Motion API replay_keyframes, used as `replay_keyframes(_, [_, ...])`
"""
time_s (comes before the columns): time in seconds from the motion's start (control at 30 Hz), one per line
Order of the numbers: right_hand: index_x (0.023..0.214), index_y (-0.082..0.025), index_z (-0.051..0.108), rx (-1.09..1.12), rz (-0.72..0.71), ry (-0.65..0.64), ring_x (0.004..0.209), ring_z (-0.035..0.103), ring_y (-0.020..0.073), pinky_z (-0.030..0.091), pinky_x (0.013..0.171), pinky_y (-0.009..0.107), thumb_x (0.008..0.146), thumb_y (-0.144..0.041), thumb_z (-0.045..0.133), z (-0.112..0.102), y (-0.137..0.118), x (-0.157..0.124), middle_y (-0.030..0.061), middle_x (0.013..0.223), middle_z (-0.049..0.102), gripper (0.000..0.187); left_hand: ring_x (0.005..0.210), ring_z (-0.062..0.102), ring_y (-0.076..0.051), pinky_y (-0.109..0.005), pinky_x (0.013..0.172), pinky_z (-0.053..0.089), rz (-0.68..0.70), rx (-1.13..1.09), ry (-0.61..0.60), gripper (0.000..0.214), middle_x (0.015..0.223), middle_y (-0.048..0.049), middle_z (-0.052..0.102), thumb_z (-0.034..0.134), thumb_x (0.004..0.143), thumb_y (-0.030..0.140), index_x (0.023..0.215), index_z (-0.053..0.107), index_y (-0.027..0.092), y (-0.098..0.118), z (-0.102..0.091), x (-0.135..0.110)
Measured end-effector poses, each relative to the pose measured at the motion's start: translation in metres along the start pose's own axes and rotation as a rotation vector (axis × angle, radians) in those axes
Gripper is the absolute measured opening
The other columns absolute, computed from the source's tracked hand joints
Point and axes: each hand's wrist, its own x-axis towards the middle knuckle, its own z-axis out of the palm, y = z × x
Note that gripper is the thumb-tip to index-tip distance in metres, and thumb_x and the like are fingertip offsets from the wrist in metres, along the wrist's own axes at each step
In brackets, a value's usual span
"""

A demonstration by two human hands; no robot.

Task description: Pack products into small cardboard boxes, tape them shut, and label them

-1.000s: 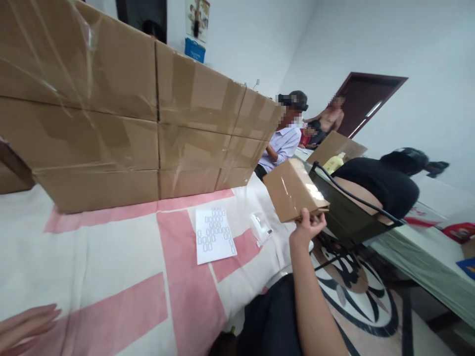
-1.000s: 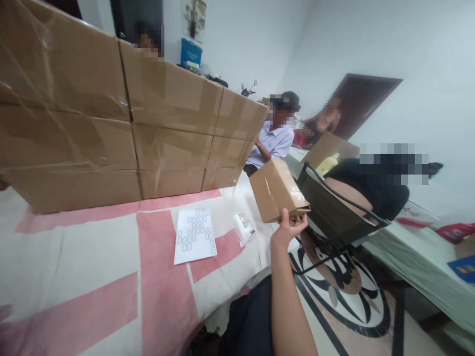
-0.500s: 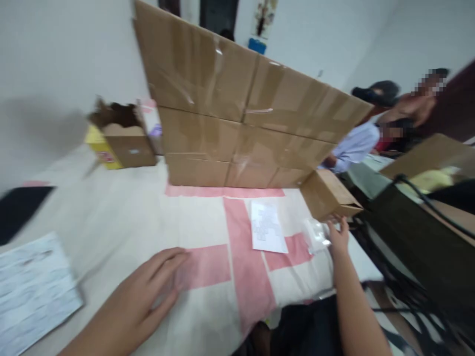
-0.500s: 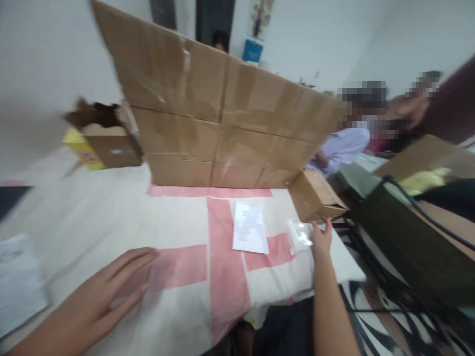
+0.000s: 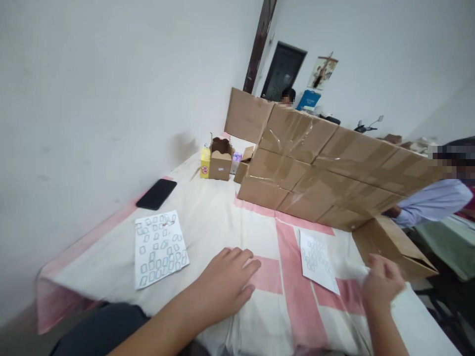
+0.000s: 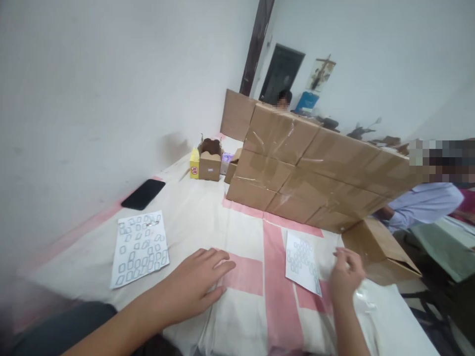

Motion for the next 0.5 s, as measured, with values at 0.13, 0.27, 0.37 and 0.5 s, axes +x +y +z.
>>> replay_keyframes(0.13, [0.066, -0.020, 0.062, 0.151, -0.147, -0.367, 0.086, 0.065, 0.0252, 0.051, 0.086, 0.043, 0.083, -0.039, 0.056, 0.089, -0.065, -0.049, 0.0097, 0.086, 0.069, 0.026, 0.115, 0.060, -0.032, -0.052, 0.096, 0.050, -0.057, 0.024, -0.068, 0.029, 0.120, -0.0093, 0.064, 0.055, 0.094, 0.029, 0.121, 0.060, 0.022, -0.008, 0.005, -0.002])
replay_keyframes(0.27, [0.073, -0.022, 0.066, 0.295, -0.328, -0.737, 0.104, 0.067, 0.0241, 0.053, 0.093, 0.039, 0.087, -0.036, 0.056, 0.193, -0.139, -0.095, 0.0100, 0.108, 0.072, 0.022, 0.109, 0.063, -0.035, -0.054, 0.092, 0.052, -0.142, -0.019, -0.093, 0.024, 0.113, -0.0105, 0.067, 0.056, 0.090, 0.031, 0.109, 0.065, 0.020, -0.025, 0.013, 0.006])
replay_keyframes(0.37, [0.095, -0.021, 0.072, 0.345, -0.394, -0.889, 0.121, 0.062, 0.0253, 0.049, 0.103, 0.039, 0.084, -0.033, 0.057, 0.269, -0.183, -0.115, 0.0118, 0.129, 0.067, 0.022, 0.102, 0.066, -0.034, -0.050, 0.088, 0.053, -0.193, -0.088, -0.026, 0.025, 0.111, -0.0097, 0.067, 0.055, 0.088, 0.030, 0.108, 0.067, 0.021, -0.051, 0.013, 0.018])
replay_keyframes(0.5, [0.141, -0.014, 0.053, 0.304, -0.300, -0.942, 0.134, 0.053, 0.0280, 0.044, 0.111, 0.044, 0.085, -0.033, 0.053, 0.351, -0.211, -0.137, 0.0181, 0.148, 0.053, 0.059, 0.112, 0.063, -0.034, -0.048, 0.094, 0.050, -0.342, -0.099, 0.107, 0.043, 0.134, -0.0120, 0.058, 0.053, 0.087, 0.025, 0.129, 0.059, 0.023, -0.104, 0.008, 0.034])
